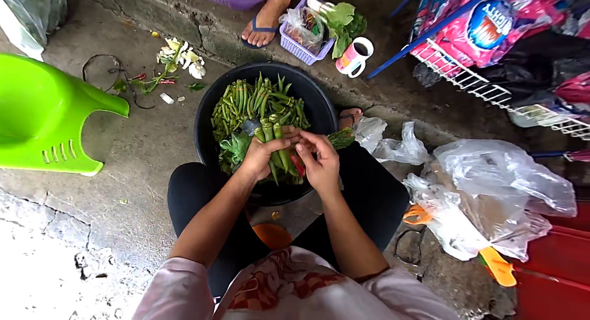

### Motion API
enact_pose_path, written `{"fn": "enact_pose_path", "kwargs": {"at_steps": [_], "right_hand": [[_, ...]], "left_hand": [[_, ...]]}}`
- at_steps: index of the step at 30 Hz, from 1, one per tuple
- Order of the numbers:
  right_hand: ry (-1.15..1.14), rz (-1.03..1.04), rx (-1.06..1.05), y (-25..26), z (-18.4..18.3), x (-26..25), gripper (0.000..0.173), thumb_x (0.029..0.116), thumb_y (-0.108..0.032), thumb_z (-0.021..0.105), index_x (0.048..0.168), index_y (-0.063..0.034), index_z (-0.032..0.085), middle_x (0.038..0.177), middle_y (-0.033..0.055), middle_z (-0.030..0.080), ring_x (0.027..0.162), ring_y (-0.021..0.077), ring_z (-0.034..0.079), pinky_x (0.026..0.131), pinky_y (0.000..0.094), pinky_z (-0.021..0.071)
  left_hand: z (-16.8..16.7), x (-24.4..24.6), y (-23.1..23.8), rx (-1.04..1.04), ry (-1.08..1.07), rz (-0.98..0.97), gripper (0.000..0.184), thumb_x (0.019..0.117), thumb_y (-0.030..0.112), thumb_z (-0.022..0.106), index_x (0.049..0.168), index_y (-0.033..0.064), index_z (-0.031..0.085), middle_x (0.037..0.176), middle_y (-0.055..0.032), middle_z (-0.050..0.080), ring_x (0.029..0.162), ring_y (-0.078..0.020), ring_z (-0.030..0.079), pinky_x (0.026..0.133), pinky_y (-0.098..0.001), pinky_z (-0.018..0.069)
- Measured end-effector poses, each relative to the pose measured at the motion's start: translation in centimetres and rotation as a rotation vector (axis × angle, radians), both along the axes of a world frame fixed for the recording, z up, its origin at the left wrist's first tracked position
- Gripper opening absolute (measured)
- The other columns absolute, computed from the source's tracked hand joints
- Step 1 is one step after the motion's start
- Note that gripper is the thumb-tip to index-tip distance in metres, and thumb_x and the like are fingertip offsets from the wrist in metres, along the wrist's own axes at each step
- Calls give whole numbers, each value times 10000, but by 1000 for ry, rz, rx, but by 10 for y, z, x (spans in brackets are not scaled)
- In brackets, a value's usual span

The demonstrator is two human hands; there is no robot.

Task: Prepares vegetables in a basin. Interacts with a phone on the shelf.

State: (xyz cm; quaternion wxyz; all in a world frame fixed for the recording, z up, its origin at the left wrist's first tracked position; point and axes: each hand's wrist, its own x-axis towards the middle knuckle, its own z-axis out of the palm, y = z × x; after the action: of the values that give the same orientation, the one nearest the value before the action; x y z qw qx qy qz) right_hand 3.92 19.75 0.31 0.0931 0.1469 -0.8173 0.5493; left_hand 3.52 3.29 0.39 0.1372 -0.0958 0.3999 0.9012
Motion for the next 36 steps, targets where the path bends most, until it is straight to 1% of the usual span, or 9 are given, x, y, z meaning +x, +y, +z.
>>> {"fn": "enact_pose_path", "kwargs": {"at_steps": [5,9,15,18,20,22,28,33,36], "right_hand": [[113,45,20,5,9,-22,331,943,-77,688,1259,22,681,1102,105,607,927,65,617,782,173,542],[109,119,90,10,8,-36,165,942,-79,700,1076,-2,757,1048,100,645,916,64,624,788,162,531],[-12,49,101,38,6,-65,121,935,-93,713,993,8,745,951,55,686,813,12,625,738,155,534],[-270,26,290,55,2,-88,134,895,-22,742,1025,6,720,1041,133,665,809,151,642,720,301,567],[-527,142,476,64,1,-121,309,925,59,671,1222,-18,702,1417,186,574,1173,314,650,969,467,562],[-632,214,579,65,-10,-164,363,953,3,671,1316,-5,655,1521,224,486,1343,386,536,1091,541,462],[-335,33,538,36,-30,-321,270,1023,-114,577,1231,16,691,1244,229,679,1183,364,649,1064,541,482],[-230,-97,588,12,-37,-427,266,1004,-15,536,1206,5,707,1288,228,655,1246,371,610,1093,520,455],[-305,-122,699,3,-59,-464,299,980,6,550,1250,-4,679,1354,253,612,1290,420,574,1071,590,460]], "left_hand": [[-2,1,2,89,-8,-57,428,825,-16,598,1252,2,623,1119,-126,719,959,-208,714,846,-378,609],[0,0,2,81,-57,-77,412,808,-45,616,1217,-2,603,1043,-124,725,918,-229,727,856,-425,618],[14,-5,0,-150,-117,-232,294,914,-47,549,1200,-50,619,1150,-153,726,1032,-249,723,908,-384,600],[24,-4,-1,-144,-121,-223,209,914,-18,561,1119,-17,599,973,-88,747,862,-192,736,806,-351,623],[26,-5,-2,-94,-94,-224,199,886,-2,590,1083,20,602,853,-27,710,754,-152,706,741,-335,624],[24,-4,-3,-59,-81,-217,225,839,2,638,1059,48,619,800,6,681,699,-133,682,707,-330,622],[8,-9,-5,-29,-70,-195,327,764,20,769,1064,107,669,803,23,709,735,-121,702,730,-312,619],[-7,-19,-8,-24,-172,-108,353,717,94,869,1036,152,730,810,12,723,733,-112,705,730,-301,617],[-8,-26,-12,-44,-194,-95,294,756,46,834,1002,183,749,826,28,733,754,-86,701,752,-279,603]]}}
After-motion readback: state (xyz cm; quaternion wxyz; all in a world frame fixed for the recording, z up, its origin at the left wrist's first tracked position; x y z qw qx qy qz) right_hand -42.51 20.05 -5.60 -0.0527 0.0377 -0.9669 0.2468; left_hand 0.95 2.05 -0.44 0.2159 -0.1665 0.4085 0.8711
